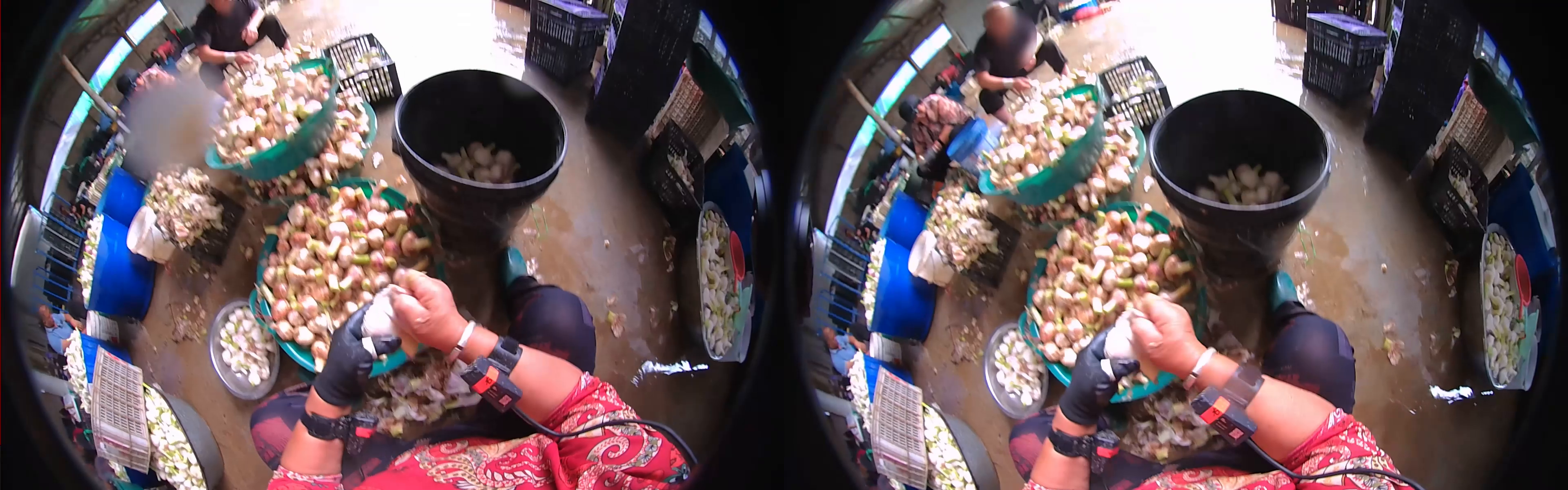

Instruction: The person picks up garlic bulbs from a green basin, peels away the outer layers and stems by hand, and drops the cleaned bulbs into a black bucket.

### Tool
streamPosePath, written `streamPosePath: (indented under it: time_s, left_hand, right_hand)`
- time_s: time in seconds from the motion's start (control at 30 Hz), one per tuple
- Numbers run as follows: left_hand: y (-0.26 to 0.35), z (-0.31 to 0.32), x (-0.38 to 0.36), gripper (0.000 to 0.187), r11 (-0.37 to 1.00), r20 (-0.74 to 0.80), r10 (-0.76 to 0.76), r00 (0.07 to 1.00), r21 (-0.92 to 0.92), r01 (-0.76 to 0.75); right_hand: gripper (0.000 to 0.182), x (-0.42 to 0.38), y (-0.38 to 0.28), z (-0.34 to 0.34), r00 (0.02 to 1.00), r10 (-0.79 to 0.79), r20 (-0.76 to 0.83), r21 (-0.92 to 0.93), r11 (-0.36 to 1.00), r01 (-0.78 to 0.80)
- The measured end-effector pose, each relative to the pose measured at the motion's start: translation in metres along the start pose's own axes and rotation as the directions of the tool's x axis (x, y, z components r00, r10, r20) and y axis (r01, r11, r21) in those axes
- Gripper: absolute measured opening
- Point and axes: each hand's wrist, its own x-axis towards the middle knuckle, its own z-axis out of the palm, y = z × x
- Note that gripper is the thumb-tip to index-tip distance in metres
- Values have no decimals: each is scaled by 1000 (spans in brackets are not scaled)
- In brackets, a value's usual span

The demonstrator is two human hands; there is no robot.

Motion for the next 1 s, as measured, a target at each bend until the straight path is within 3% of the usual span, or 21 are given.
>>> streamPosePath:
  time_s: [0.03, 0.07, 0.1, 0.13, 0.2, 0.27, 0.3, 0.33, 0.37, 0.4, 0.47, 0.53, 0.6, 0.67, 0.73, 0.8, 0.83, 0.87, 0.9, 0.93, 1.0]
  left_hand:
    - [3, 0, 0, 56, 999, 6, 49, 999, -20, -49]
    - [3, -1, 0, 59, 995, 11, 92, 996, -46, -91]
    - [-8, -8, 2, 61, 987, 43, 155, 987, -55, -153]
    - [-9, -9, 2, 61, 985, 44, 167, 985, -48, -164]
    - [-12, -5, 1, 63, 953, 41, 76, 996, -298, -61]
    - [-5, -2, 4, 61, 940, 63, 95, 993, -334, -69]
    - [-5, -3, 3, 57, 986, -4, 56, 998, -157, -56]
    - [-5, -5, 1, 52, 999, -78, 28, 997, 24, -26]
    - [-9, -9, 3, 44, 992, -84, 32, 996, 122, -22]
    - [-12, -14, 4, 41, 998, -55, 3, 998, 64, 1]
    - [-23, -27, 6, 41, 997, -29, 34, 999, 65, -32]
    - [-19, -19, 11, 53, 909, 125, 12, 992, -415, 41]
    - [-17, -11, 14, 60, 783, 198, 11, 980, -612, 115]
    - [-32, -14, 11, 71, 788, 101, -79, 992, -603, 124]
    - [-29, -7, 9, 68, 735, 48, -146, 988, -663, 141]
    - [-27, -2, 8, 65, 740, 23, -170, 985, -657, 143]
    - [-28, -3, 5, 63, 966, -50, -116, 992, -239, 101]
    - [-30, -3, 2, 61, 971, -86, -36, 996, 234, 55]
    - [-31, 0, 3, 47, 796, 20, 282, 959, 554, -245]
    - [-28, 3, 1, 47, 795, 25, 275, 961, 557, -242]
    - [-14, 16, -1, 37, 986, 44, 145, 988, 74, -148]
  right_hand:
    - [13, 2, -11, 2, 987, 151, -48, 283, 950, -132]
    - [15, 4, -21, 3, 949, 313, -37, 545, 802, -243]
    - [15, 7, -17, 4, 937, 346, -51, 625, 743, -240]
    - [15, 10, -18, 3, 942, 333, -49, 625, 745, -231]
    - [14, 9, -21, -1, 934, 358, 18, 669, 690, -277]
    - [14, 8, -28, -3, 947, 320, -20, 581, 775, -249]
    - [14, 9, -33, -7, 992, 125, -34, 289, 951, -110]
    - [15, 8, -34, -10, 998, -66, 21, -29, 997, 66]
    - [14, 7, -22, -7, 988, -152, 26, -44, 987, 153]
    - [14, 5, -21, -5, 991, -134, 23, -43, 990, 135]
    - [8, 5, -18, -3, 993, 115, 8, 336, 935, -112]
    - [4, 7, -40, -1, 952, 307, -4, 677, 702, -223]
    - [5, 14, -25, -4, 941, 338, 7, 802, 560, -207]
    - [6, 16, -22, -7, 906, 424, -7, 859, 467, -211]
    - [7, 19, -24, -9, 881, 470, -61, 832, 511, -215]
    - [6, 22, -18, -12, 863, 484, -143, 758, 615, -219]
    - [5, 25, -15, -14, 850, 489, -194, 766, 617, -180]
    - [6, 29, -10, -20, 820, 514, -252, 753, 637, -168]
    - [7, 34, -13, -28, 813, 515, -271, 747, 646, -160]
    - [8, 35, -18, -32, 807, 516, -288, 743, 652, -151]
    - [11, 31, -22, -29, 829, 462, -314, 750, 657, -81]
